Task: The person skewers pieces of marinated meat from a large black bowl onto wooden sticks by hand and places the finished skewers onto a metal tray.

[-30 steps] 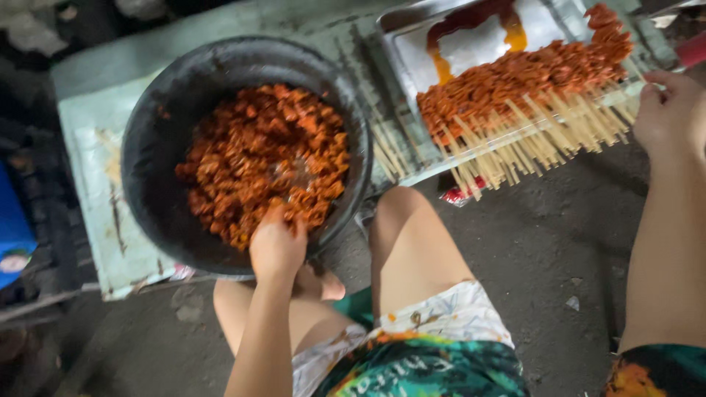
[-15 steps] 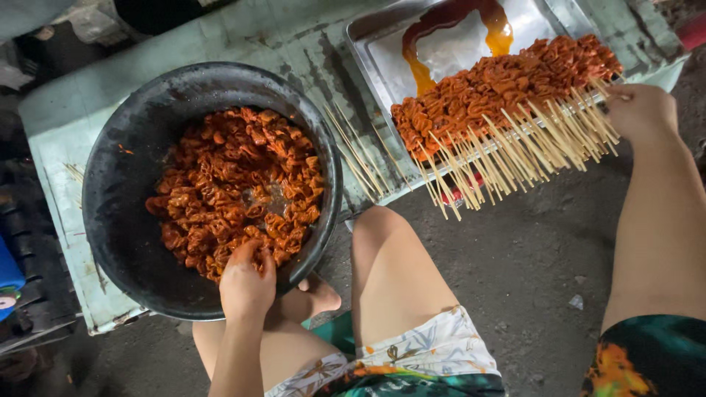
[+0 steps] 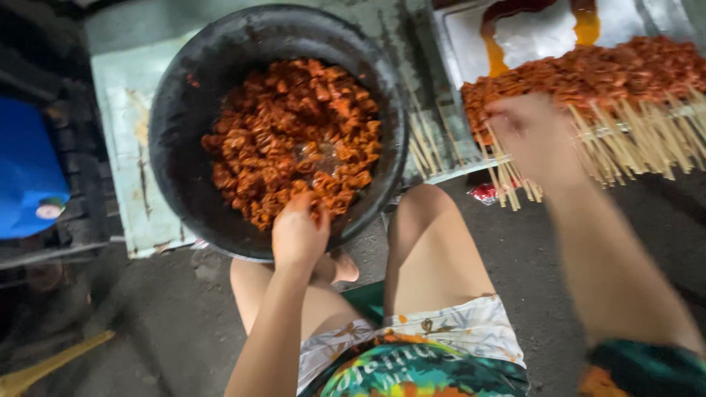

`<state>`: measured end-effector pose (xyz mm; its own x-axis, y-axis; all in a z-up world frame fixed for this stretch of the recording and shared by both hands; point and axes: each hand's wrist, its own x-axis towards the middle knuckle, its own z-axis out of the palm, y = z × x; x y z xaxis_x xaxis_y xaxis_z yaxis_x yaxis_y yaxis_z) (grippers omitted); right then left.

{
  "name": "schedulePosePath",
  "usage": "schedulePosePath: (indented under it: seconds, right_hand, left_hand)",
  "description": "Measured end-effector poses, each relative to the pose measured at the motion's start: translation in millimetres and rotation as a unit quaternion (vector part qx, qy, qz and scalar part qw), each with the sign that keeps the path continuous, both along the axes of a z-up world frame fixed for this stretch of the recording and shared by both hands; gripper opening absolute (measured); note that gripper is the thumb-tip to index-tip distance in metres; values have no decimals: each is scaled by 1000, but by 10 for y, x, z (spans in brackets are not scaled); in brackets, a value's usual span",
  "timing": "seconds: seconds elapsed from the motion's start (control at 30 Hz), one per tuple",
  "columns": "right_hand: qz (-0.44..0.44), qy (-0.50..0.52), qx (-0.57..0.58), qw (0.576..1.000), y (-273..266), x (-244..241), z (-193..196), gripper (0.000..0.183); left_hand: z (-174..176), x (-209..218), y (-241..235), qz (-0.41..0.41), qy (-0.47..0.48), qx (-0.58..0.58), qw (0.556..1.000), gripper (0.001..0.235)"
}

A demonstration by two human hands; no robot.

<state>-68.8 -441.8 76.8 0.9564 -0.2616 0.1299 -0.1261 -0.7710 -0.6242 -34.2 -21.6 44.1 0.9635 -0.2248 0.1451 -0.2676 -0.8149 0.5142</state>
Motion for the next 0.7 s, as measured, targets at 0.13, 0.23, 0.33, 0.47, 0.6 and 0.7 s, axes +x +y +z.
schedulePosePath:
  seconds: [0.13,0.23,0.33,0.47,0.6,0.7]
  right_hand:
    - [131,64,-119,982,730,675,-904,21]
    - [10,102,-119,988,966,994,-1319,22]
    - [-54,146,-89,984,1009,1117,-1688,22]
    - [-79,191,-115,972,910,1226,-1895,22]
    - [20,171,-248,953,729,1288,-1732,21]
    - [-83,77,1,994,739,1159,-1405,18]
  left_hand:
    - [-9,-18,7,14,31,16,999,23]
    - [11,-9,8,9,11,3,1000,24]
    - [38,-25,1,10,17,-16,1000,19]
    - [69,-34,8,14,19,-49,999,15]
    - [106,-33,14,16,17,-64,998,14]
    - [98,-48,25,24,8,-78,997,13]
